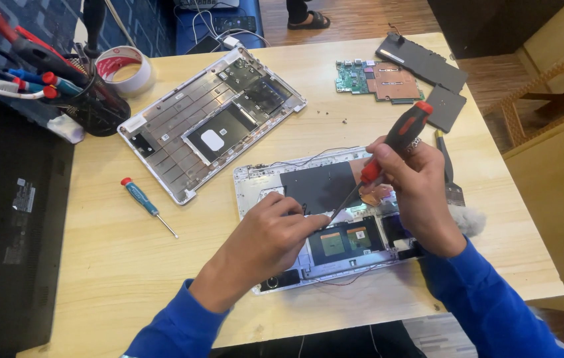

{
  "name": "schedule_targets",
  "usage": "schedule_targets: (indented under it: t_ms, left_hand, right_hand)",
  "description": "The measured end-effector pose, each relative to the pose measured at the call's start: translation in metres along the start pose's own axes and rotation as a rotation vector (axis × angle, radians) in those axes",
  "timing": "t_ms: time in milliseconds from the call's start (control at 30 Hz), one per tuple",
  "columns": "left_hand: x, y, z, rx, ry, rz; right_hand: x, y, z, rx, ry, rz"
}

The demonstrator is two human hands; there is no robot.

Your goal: Disassembling a laptop to remove the battery and motherboard, including cleaning internal components with a brush.

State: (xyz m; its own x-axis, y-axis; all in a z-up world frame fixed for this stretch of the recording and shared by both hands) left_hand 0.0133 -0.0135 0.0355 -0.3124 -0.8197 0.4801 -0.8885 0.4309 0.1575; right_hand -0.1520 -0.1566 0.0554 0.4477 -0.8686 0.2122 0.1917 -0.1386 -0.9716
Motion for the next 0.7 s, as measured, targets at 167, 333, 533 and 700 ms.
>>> schedule_targets:
  t_ms: [167, 333, 533, 700]
  left_hand:
    - [0.003, -0.006, -0.007, -0.134, -0.013, -0.087]
    - [0.004, -0.007, -0.009, -0.203, -0.037, -0.105]
    - [0.007, -0.005, -0.017, -0.247, -0.064, -0.142]
    - [0.006, -0.007, -0.017, -0.258, -0.074, -0.137]
  right_hand:
    - [-0.004, 0.001, 0.003, 0.038, -0.016, -0.002]
    - [-0.004, 0.002, 0.002, 0.036, -0.015, -0.043]
    - [-0.003, 0.001, -0.003, -0.049, -0.018, -0.080]
    - [-0.005, 0.001, 0.001, -0.048, -0.036, -0.076]
Point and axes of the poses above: each hand's wrist, its own x-axis towards the middle knuckle, its own z-axis out of the palm, y = z × x, the point moved 5 cm from there along x, towards the middle knuckle, and after that the axes turned 8 degrees about x, right-handed, at the moved point
